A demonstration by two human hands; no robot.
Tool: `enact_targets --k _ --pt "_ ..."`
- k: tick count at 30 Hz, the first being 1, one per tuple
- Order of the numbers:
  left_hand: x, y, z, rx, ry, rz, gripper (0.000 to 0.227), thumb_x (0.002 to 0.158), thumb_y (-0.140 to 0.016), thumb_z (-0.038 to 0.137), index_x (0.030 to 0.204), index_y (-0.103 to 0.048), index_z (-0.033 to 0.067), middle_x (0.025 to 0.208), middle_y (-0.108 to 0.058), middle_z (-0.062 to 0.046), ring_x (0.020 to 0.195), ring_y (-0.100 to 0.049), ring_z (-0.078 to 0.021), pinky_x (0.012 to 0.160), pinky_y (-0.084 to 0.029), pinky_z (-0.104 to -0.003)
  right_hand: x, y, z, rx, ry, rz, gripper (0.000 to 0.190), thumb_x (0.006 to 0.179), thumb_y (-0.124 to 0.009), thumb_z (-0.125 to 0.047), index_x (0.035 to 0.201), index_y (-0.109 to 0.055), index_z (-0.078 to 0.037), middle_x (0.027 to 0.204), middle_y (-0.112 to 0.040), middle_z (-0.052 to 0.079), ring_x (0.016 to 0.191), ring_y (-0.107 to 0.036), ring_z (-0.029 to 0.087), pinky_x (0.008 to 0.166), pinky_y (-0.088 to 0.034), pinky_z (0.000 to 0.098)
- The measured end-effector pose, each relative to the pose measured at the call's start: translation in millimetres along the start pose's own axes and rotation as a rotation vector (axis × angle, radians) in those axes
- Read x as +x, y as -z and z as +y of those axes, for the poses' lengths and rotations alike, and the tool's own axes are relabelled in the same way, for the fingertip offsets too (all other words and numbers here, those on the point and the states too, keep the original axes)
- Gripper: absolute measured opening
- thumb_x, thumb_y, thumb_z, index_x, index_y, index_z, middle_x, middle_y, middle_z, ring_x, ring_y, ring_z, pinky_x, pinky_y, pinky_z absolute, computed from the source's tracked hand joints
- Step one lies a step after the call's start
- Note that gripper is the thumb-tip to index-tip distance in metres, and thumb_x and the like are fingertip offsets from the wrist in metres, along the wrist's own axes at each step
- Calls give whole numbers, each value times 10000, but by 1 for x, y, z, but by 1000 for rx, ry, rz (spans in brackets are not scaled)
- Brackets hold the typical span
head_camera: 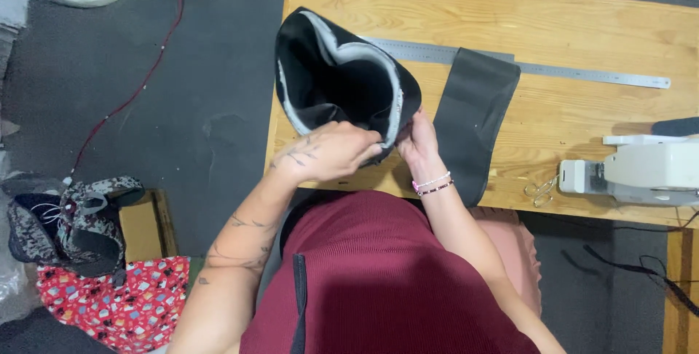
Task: The person assembles pieces of fabric by hand and places them inside a partially constructed bag.
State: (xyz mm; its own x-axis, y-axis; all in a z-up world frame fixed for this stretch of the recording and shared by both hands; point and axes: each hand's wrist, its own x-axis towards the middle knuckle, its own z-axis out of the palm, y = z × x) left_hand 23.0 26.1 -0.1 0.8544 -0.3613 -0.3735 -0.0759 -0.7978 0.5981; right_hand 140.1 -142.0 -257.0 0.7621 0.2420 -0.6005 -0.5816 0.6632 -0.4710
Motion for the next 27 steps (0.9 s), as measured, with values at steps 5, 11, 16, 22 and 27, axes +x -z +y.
enact_targets --k 5,11,16,22,27 --pt "-15 -7 26 38 -40 150 462 1030 -390 306 1297 -608 -2 1078 -725 -228 936 -725 -429 828 -564 -541 -33 -22 -12 -91 64 -27 92 975 -655 -98 938 -580 -136 820 -701 38 754 -720 110 710 -651 274" --pt "-26 -27 0 128 -80 369 660 863 -723 502 1303 -618 22 993 -739 -148 984 -715 -295 1003 -455 -413 -95 -63 -35 -334 246 -23 74 1002 -623 -135 978 -577 -83 809 -698 49 704 -698 94 655 -645 239" --pt "-27 -43 -27 164 -112 504 372 876 -747 259 1199 -680 89 908 -737 -72 925 -701 -223 933 -444 -350 -100 -51 -35 -383 142 -162 152 981 -644 -118 1096 -561 -63 874 -726 78 751 -719 115 688 -650 257" --pt "-35 -49 -39 93 -198 744 532 772 -803 408 1204 -690 120 1016 -691 -74 991 -664 -253 935 -471 -388 -60 18 -8 -347 -33 -223 149 938 -705 -114 1005 -667 14 867 -742 149 758 -753 187 721 -656 357" --pt "-52 -56 -61 -36 -224 1310 599 805 -718 661 1175 -745 191 1242 -631 -44 1202 -532 -275 1093 -400 -423 -72 -1 -11 -289 -27 -220 108 944 -685 -99 992 -654 -8 863 -737 137 781 -752 187 731 -652 378"
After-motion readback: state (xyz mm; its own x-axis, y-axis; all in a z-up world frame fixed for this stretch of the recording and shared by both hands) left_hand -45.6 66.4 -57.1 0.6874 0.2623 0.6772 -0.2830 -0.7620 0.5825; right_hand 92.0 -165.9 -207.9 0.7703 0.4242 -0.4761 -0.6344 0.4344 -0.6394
